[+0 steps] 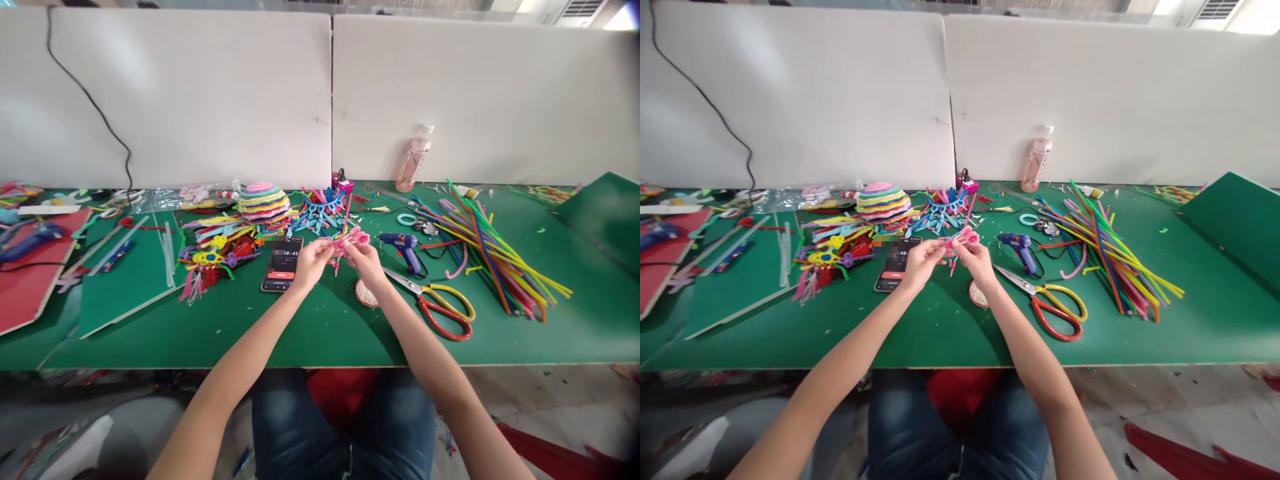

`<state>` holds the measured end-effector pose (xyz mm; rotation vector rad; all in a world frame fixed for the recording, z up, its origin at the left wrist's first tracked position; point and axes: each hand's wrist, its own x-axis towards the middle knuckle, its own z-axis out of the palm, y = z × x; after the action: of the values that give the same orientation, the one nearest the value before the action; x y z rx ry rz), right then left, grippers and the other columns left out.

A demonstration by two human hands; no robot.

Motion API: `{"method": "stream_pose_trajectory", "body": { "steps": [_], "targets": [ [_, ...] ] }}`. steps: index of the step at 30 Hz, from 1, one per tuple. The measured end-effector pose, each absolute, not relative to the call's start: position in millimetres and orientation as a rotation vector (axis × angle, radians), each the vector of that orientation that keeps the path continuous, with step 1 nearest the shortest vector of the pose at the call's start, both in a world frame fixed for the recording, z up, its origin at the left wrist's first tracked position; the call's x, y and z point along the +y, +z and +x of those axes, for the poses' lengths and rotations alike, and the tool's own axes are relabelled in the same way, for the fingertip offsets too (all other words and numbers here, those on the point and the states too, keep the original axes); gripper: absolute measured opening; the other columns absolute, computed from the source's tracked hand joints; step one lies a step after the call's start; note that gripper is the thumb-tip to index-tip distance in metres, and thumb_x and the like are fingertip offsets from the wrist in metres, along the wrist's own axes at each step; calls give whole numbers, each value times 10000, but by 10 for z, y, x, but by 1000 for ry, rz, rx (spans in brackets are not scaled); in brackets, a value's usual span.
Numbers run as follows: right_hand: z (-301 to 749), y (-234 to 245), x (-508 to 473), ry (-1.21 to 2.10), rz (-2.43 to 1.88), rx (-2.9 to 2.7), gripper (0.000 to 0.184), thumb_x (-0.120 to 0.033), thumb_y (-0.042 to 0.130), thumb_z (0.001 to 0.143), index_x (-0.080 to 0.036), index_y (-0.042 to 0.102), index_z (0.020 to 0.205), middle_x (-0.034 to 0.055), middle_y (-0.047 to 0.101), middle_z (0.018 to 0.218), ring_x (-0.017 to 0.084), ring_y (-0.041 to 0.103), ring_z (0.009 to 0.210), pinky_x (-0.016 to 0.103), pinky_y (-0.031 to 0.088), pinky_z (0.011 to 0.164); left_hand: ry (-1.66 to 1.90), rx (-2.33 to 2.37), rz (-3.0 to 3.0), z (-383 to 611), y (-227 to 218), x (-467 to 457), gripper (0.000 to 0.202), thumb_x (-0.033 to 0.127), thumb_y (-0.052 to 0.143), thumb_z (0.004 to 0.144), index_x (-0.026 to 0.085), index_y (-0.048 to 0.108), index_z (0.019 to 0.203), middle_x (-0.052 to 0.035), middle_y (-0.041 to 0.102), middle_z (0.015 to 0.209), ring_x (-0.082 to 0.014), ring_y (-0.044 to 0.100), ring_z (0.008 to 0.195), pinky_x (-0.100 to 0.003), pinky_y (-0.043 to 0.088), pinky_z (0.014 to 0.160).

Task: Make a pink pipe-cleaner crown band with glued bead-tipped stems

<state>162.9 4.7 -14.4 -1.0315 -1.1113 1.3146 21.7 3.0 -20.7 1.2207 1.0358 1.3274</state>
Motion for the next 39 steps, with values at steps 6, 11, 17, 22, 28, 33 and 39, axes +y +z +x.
{"method": "stream_pose_trajectory", "body": {
  "steps": [6,11,17,22,28,33,39],
  "targets": [
    [1611,-134,53,1362,-954,-965,452,-584,776,555,-181,574,598,-37,496,570,66,407,524,222,353,509,1127,1031,1129,217,-155,3,366,403,741,702,131,642,926,-89,738,849,-218,722,793,-274,554,635],
    [1648,-136,67,1367,-1006,-1034,442,-598,768,546,-189,627,639,-27,563,614,78,469,547,231,423,562,984,1063,1058,144,-85,4,264,322,725,743,140,669,926,-57,721,811,-144,702,738,-211,523,610],
    [1680,-170,80,1432,-1006,-1097,422,-583,776,548,-189,653,636,-3,628,675,90,517,571,247,473,596,871,1058,1029,94,-17,-6,169,275,733,742,135,683,821,-43,701,743,-85,641,628,-164,484,533],
    [1644,-174,62,1438,-978,-1030,357,-503,798,563,-177,684,654,-12,633,656,88,541,594,238,472,629,838,1119,1283,95,-35,-30,271,387,700,765,138,687,872,-73,728,809,-150,690,715,-205,500,558],
    [1664,-201,86,1386,-997,-1187,374,-518,731,654,-170,686,784,6,670,768,114,586,681,257,482,679,865,1204,1577,69,-132,27,318,470,652,777,155,673,740,-65,721,717,-188,686,649,-234,480,498],
    [1744,-223,75,655,-1481,-1730,247,-387,590,844,-196,714,941,71,670,935,180,586,822,304,458,750,1083,1308,1332,-13,-152,123,338,456,600,815,126,664,848,-110,743,821,-171,706,682,-173,380,443],
    [1676,-359,48,124,-1690,-2186,337,-448,535,891,-215,681,1086,138,600,1034,272,508,996,352,420,828,1138,1343,1163,-35,-112,123,397,506,624,773,124,653,876,-126,738,857,-135,682,591,-154,278,398]
  ]
}}
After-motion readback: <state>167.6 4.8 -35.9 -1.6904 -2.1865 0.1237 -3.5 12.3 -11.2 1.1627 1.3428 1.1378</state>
